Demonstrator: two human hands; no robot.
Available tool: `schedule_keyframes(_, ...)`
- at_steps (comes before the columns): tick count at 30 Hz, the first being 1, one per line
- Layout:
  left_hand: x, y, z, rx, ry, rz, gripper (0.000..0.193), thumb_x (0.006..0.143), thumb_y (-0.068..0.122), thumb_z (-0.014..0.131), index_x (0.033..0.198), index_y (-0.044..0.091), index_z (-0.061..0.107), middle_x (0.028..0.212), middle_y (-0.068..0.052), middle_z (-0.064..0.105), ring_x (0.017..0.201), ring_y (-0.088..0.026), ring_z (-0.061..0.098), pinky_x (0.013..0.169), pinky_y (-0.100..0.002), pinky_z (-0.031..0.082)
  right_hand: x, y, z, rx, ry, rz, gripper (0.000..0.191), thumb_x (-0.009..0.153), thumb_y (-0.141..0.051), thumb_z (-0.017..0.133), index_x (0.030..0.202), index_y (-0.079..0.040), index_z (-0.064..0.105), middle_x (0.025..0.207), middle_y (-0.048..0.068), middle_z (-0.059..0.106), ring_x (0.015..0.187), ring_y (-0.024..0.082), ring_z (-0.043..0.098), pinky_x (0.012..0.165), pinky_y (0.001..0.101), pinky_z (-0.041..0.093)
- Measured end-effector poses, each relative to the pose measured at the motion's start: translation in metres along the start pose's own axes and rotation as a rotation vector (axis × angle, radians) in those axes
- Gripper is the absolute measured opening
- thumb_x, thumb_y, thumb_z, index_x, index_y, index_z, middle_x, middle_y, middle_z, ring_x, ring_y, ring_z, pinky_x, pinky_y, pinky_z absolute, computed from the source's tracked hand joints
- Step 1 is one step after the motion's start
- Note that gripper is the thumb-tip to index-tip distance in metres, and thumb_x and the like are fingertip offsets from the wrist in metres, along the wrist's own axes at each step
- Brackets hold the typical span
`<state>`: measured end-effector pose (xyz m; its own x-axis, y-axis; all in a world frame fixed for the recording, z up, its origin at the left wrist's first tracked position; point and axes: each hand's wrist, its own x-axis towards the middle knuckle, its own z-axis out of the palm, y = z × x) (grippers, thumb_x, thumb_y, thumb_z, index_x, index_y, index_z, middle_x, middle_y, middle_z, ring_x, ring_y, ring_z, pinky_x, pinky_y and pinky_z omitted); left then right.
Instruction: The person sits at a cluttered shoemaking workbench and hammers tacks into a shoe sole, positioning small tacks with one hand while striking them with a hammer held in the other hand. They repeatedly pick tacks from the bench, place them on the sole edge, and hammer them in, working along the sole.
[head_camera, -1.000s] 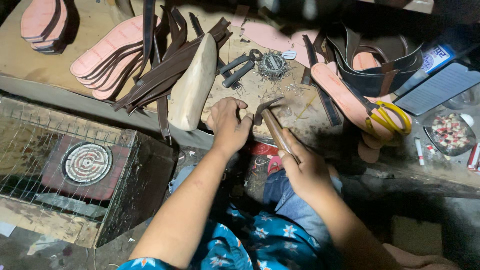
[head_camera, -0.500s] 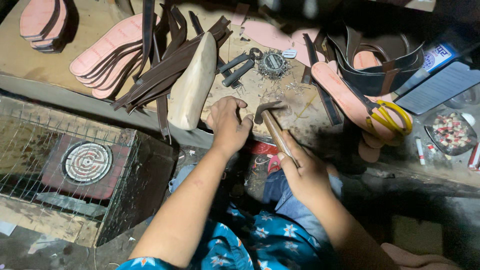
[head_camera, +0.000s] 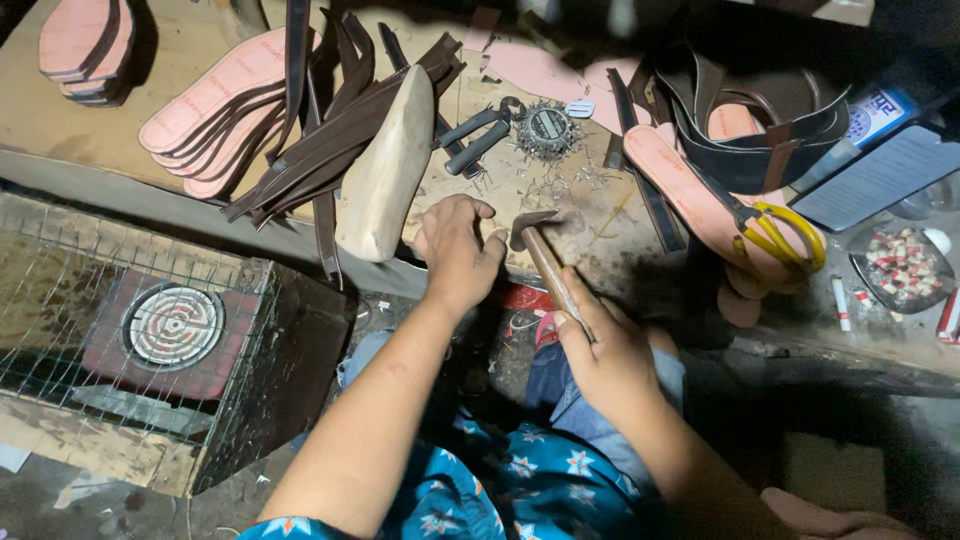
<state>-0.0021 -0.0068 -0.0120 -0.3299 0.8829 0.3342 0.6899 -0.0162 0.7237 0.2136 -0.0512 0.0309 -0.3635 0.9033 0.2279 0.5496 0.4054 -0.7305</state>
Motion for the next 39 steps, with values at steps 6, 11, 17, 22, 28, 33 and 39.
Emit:
schedule_keyframes(6,-0.001,-0.001,0.001,0.002,0.008,0.001,0.034,0.077,0.016,0.077,0.107,0.013,0.062,0.113,-0.006,0.058,0.120,-0.031,0.047,0.101,-0.046,0.030,-0.002,0.000,0.000,-0.019,-0.012,0.018,0.052,0.095,-0.021,0.065,0.144,-0.008,0.057,0.113,0.024,0.071,0.101,0.036,0.071,0.086,0.0384,0.055)
schedule_keyframes(11,-0.001,-0.003,0.001,0.000,0.002,0.017,0.036,0.075,0.016,0.077,0.108,0.013,0.061,0.113,-0.006,0.058,0.120,-0.031,0.048,0.101,-0.046,0.030,0.000,-0.002,-0.002,-0.020,-0.001,-0.009,0.051,0.095,-0.020,0.064,0.143,-0.007,0.056,0.115,0.024,0.071,0.103,0.035,0.072,0.088,0.0382,0.055)
schedule_keyframes(17,-0.001,-0.003,0.000,0.007,0.000,0.034,0.036,0.076,0.015,0.075,0.108,0.013,0.061,0.114,-0.007,0.057,0.120,-0.032,0.047,0.102,-0.046,0.031,0.000,0.005,-0.002,-0.046,-0.006,0.040,0.049,0.093,-0.022,0.063,0.140,-0.007,0.060,0.121,0.022,0.071,0.109,0.034,0.071,0.093,0.0381,0.054)
schedule_keyframes(22,-0.002,-0.001,-0.001,0.009,-0.011,0.036,0.025,0.080,0.017,0.076,0.101,0.014,0.064,0.113,-0.004,0.059,0.120,-0.030,0.048,0.102,-0.046,0.031,0.016,0.026,-0.006,-0.008,0.119,-0.103,0.051,0.097,-0.023,0.062,0.144,-0.003,0.055,0.134,0.027,0.066,0.122,0.039,0.067,0.102,0.0418,0.050)
schedule_keyframes(28,-0.003,0.001,0.002,0.029,0.023,0.033,0.019,0.081,0.019,0.075,0.096,0.014,0.065,0.113,-0.005,0.058,0.120,-0.031,0.047,0.101,-0.046,0.030,0.031,0.038,-0.020,0.008,0.089,0.126,0.056,0.093,-0.029,0.063,0.145,-0.008,0.056,0.125,0.022,0.070,0.118,0.034,0.069,0.099,0.0388,0.052)
schedule_keyframes(33,-0.003,0.001,0.003,0.047,0.018,0.023,0.021,0.081,0.019,0.075,0.097,0.013,0.063,0.114,-0.006,0.057,0.120,-0.032,0.047,0.101,-0.047,0.030,0.015,0.026,-0.015,-0.029,-0.005,0.026,0.055,0.096,-0.028,0.064,0.147,-0.009,0.055,0.130,0.023,0.068,0.119,0.036,0.067,0.101,0.0406,0.050)
schedule_keyframes(39,-0.004,0.003,0.002,0.064,0.012,0.020,0.024,0.079,0.020,0.075,0.097,0.012,0.062,0.114,-0.007,0.057,0.119,-0.032,0.047,0.101,-0.048,0.030,0.005,0.014,-0.003,-0.030,-0.035,0.047,0.051,0.094,-0.025,0.064,0.142,-0.010,0.058,0.128,0.020,0.069,0.118,0.031,0.069,0.100,0.0369,0.051)
